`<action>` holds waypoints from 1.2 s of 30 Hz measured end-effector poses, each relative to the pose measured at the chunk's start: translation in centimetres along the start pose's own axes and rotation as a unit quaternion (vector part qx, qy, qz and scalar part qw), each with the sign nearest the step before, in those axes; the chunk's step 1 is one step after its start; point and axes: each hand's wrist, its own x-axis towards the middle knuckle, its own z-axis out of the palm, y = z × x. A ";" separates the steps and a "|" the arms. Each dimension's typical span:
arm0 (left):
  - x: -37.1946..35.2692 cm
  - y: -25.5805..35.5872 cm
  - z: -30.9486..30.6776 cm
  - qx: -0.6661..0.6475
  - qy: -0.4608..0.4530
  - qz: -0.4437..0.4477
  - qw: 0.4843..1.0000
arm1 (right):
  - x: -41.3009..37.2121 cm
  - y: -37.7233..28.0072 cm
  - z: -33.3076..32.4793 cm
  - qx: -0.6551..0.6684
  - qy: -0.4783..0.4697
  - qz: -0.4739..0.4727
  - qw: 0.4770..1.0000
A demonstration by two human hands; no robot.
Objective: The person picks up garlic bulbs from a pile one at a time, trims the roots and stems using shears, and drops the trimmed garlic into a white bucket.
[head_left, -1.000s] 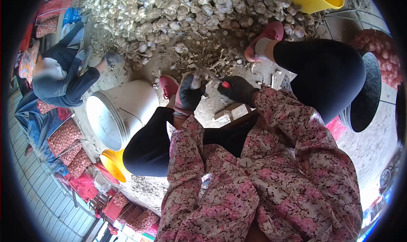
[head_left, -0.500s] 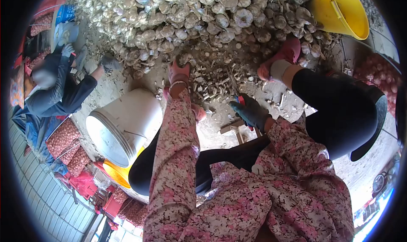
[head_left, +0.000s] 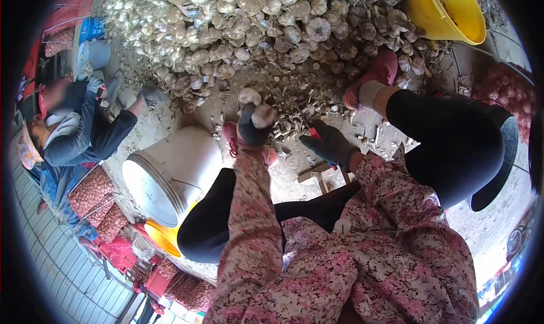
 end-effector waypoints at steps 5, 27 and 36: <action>-2.9 0.1 10.3 -0.141 0.110 -0.017 0.984 | -1.7 -1.0 -0.1 0.011 0.019 -0.181 0.983; -10.5 3.7 14.9 -0.094 0.167 -0.063 0.979 | -4.7 -1.2 3.0 0.016 -0.096 -0.202 0.975; -10.1 1.8 12.4 -0.202 0.099 -0.042 0.974 | -5.3 -1.0 2.7 0.249 -0.148 0.027 0.957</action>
